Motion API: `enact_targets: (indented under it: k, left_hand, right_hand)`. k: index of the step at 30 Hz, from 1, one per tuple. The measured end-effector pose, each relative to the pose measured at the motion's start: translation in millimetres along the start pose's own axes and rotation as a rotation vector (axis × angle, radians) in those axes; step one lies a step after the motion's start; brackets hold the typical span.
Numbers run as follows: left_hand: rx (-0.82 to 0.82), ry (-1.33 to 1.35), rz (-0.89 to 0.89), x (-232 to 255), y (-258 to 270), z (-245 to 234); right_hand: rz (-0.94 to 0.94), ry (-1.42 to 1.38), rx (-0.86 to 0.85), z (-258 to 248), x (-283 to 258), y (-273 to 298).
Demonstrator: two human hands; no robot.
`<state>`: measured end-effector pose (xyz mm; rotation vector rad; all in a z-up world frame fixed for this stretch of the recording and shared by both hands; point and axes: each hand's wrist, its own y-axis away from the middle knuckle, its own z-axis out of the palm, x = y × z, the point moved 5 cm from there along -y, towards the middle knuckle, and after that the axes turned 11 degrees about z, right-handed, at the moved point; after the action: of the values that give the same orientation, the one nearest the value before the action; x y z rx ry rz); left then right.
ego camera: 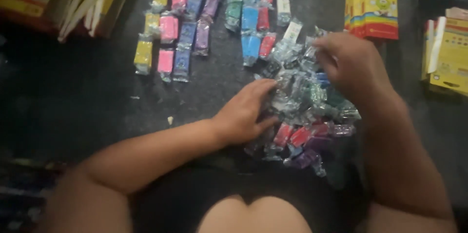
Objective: The person sorts small, individually wrapped erasers from a central pile on a table and arranges them into neat rows by color. They pick up each eraser, identify its color, and place it into the corresponding row, gradually organizing the entire collection.
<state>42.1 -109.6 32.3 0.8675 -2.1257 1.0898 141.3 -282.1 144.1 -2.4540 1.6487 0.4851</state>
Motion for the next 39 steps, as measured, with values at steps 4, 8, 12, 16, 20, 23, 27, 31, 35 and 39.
enact_targets:
  k: [4, 8, 12, 16, 20, 23, 27, 31, 35, 39]
  left_hand:
    - [0.153, 0.094, -0.080, -8.0, -10.1, -14.7]
    - [0.119, 0.074, -0.082, -13.6, -5.7, -10.9]
    - [0.164, -0.021, 0.007, -7.8, -5.0, -12.4]
    - [0.180, -0.137, 0.057, -0.1, -7.2, -13.7]
    - [-0.033, -0.162, -0.153, -11.6, -17.1, 5.9]
    - [-0.103, -0.246, -0.152, -18.8, -19.8, 20.7]
    - [-0.172, -0.251, -0.135, -21.4, -25.8, 31.4]
    - [-0.221, -0.246, -0.130, -8.1, -38.6, 31.7]
    - [-0.187, -0.352, -0.038, -14.1, -29.0, 37.9]
    - [-0.108, -0.332, 0.060, -17.1, -27.6, 33.6]
  right_hand:
    - [-0.314, -0.123, -0.242, 18.3, 0.7, 47.7]
    - [-0.602, -0.012, -0.454, 53.9, -31.1, 87.2]
    - [-0.647, 0.244, -0.345, 63.6, -18.5, 98.0]
    - [-0.619, 0.359, -0.368, 72.3, -3.7, 101.5]
    - [-0.588, 0.349, -0.347, 69.1, 6.8, 97.6]
    - [-0.449, 0.329, -0.424, 60.9, 8.4, 90.9]
    - [-0.084, 0.208, -0.389, 36.2, 9.4, 65.3]
    - [0.194, -0.341, -0.172, -9.1, 10.0, 30.2]
    - [0.361, -0.460, -0.054, -28.5, -8.0, -22.7]
    - [0.398, -0.774, -0.009, -0.8, 22.9, -111.5]
